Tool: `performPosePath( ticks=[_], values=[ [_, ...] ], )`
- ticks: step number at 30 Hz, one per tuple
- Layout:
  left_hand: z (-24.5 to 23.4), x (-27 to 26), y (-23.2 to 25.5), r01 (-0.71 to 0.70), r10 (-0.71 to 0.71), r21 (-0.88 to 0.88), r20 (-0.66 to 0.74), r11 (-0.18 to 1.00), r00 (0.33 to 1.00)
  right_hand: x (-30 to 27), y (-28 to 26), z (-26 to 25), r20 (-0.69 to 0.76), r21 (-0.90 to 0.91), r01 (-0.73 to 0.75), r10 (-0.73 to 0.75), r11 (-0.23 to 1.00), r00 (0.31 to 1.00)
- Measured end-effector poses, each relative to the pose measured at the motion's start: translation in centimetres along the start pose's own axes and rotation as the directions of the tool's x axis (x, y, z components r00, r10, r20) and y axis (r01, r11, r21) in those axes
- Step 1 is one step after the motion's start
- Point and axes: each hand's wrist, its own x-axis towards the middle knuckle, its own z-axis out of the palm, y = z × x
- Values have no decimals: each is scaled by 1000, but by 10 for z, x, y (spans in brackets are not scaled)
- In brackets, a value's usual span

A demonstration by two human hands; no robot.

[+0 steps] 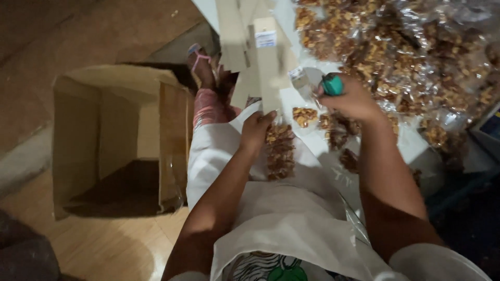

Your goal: The person is stapling small plastic bags containing peanuts onto long cardboard strips for retail display.

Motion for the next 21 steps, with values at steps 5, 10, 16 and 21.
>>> performPosePath(
  ticks=[5, 10, 16, 21],
  values=[
    [13, 5, 1, -62, 64, -81, 20, 995, 998, -17, -77, 22, 225, -27, 34, -27, 999, 974],
    [9, -28, 39, -143, 157, -251, 39, 957, 987, 1, -28, 65, 88, -149, 16, -3, 989, 996],
    [13, -17, 14, -163, 190, -390, 31, 906, 981, 0, 1, 80, -101, -30, 2, -5, 1000, 995],
    [16, -53, 49, -242, 237, -185, -46, 953, 970, 12, 1, 81, -290, 97, 37, -7, 995, 957]
  ],
)
